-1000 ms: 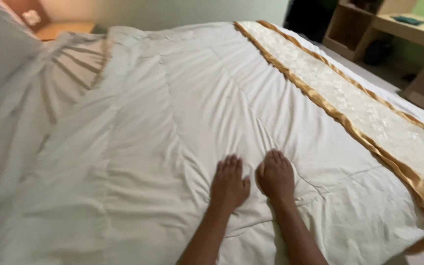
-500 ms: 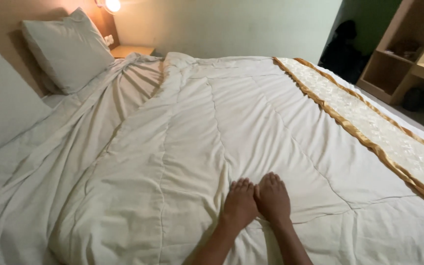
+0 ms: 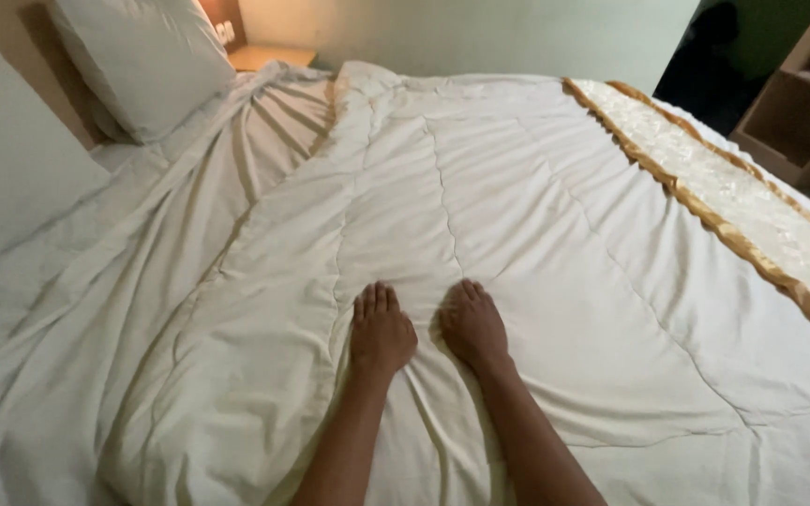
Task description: The person smooths the white bedsheet with both hands, then moves an orange chair under a wooden desk. They pick up a glass and a water bottle from the desk, place them back, and finally pick up a remote control.
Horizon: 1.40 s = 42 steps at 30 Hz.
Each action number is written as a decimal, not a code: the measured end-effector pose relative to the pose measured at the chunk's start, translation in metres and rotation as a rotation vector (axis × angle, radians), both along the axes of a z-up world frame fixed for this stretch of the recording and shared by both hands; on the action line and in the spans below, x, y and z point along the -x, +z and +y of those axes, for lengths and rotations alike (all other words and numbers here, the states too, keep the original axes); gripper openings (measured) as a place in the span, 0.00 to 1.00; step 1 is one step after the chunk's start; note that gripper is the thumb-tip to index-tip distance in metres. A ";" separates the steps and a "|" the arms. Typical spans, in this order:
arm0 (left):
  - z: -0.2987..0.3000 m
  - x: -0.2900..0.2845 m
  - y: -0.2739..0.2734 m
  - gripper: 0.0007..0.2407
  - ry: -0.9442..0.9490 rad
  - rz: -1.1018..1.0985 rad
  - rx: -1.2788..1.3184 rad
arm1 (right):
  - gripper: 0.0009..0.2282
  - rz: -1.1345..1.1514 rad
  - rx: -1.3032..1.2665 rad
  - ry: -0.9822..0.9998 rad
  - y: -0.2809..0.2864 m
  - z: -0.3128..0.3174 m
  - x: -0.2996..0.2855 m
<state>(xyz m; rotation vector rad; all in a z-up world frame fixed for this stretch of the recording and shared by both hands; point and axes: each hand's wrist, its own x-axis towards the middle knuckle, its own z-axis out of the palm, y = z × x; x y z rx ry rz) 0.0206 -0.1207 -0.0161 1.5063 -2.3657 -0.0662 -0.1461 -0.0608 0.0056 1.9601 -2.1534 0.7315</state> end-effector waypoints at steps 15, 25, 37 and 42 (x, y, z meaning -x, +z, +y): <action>-0.051 0.015 -0.005 0.24 -0.020 0.181 0.198 | 0.22 -0.029 0.052 0.061 -0.010 -0.061 -0.004; -0.010 0.001 -0.007 0.23 -0.158 0.170 0.124 | 0.19 -0.083 0.101 0.053 -0.026 -0.023 -0.007; 0.056 -0.020 -0.002 0.23 -0.142 0.158 0.122 | 0.20 -0.091 0.090 0.020 -0.018 0.034 -0.026; 0.063 -0.023 0.003 0.23 -0.144 0.178 0.131 | 0.19 -0.111 0.074 0.015 -0.019 0.031 -0.026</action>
